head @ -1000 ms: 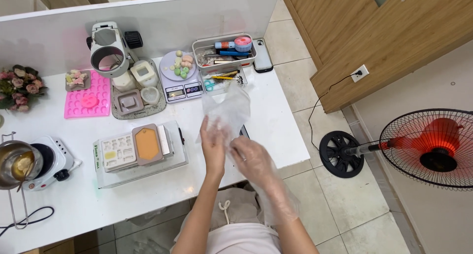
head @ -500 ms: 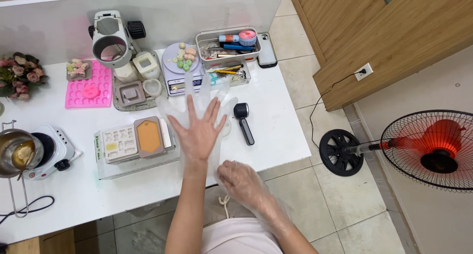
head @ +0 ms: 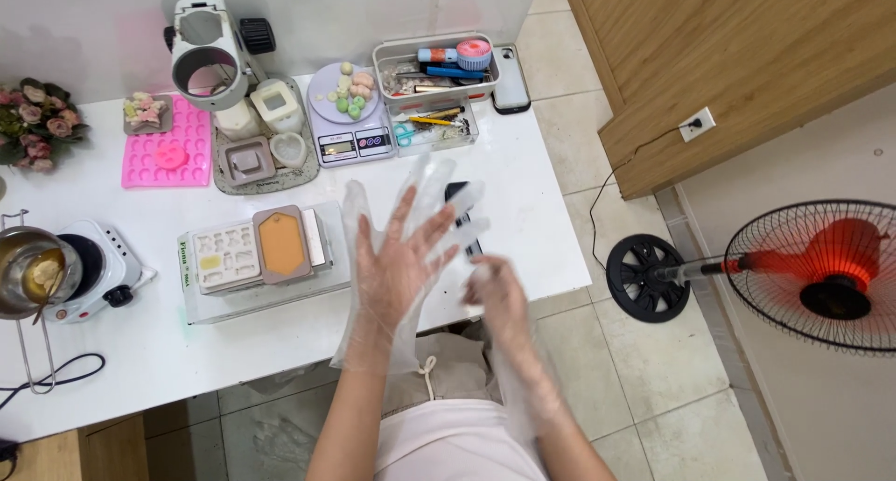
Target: Smoothing the surface of a wax piece in a mold using a heat gun.
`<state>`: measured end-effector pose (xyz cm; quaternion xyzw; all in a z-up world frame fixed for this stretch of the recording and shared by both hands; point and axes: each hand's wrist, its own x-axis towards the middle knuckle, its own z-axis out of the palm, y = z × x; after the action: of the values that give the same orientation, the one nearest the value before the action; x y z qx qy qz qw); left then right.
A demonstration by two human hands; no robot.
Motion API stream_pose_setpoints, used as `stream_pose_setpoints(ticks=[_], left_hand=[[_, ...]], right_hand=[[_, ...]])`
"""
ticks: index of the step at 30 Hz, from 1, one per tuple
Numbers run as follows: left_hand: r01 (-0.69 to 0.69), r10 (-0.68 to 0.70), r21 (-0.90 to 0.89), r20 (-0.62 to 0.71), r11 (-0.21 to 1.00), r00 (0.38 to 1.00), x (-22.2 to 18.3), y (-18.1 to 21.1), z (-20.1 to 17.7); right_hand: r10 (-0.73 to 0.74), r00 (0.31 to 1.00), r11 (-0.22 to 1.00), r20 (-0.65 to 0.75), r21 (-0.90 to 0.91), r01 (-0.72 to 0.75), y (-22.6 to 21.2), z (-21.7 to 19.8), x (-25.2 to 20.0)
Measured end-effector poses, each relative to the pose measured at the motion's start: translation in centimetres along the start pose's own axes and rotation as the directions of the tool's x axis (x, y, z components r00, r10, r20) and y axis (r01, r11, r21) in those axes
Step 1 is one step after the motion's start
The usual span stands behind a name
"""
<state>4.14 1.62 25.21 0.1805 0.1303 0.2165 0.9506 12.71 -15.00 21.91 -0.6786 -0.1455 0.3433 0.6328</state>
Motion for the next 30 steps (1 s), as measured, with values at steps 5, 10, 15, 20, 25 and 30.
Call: stream_pose_setpoints(ticks=[5,10,15,20,25,30], left_hand=[[0.166,-0.176,0.165,0.053,0.972,0.983,-0.3,-2.6,-0.5],[0.216,-0.232,0.154,0.091,0.964,0.968,-0.3,-3.7,-0.6],[0.065,-0.062,0.114,-0.026,0.991,0.998,-0.8,-3.9,-1.6],[0.111,-0.107,-0.128,0.036,0.986,0.994,-0.7,-2.5,1.2],[0.005,0.025,-0.239,0.123,0.971,0.992,0.9,-2.0,1.6],[-0.088,0.151,-0.359,0.15,0.929,0.977,2.2,-1.3,3.2]], right_hand=[[-0.198,0.97,0.966,-0.138,-0.195,0.169,-3.7,-2.2,3.5],[-0.379,0.893,0.889,-0.244,-0.364,0.278,-4.3,-3.4,4.3],[-0.362,0.882,0.903,-0.301,-0.348,0.252,-3.6,-4.1,4.5],[-0.27,0.939,0.936,-0.212,-0.289,0.203,-4.6,-3.9,3.8],[0.244,0.969,0.947,-0.028,-0.206,-0.245,-8.1,-1.0,-0.2],[0.167,0.941,0.982,0.294,-0.132,-0.133,-4.4,1.8,-2.2]])
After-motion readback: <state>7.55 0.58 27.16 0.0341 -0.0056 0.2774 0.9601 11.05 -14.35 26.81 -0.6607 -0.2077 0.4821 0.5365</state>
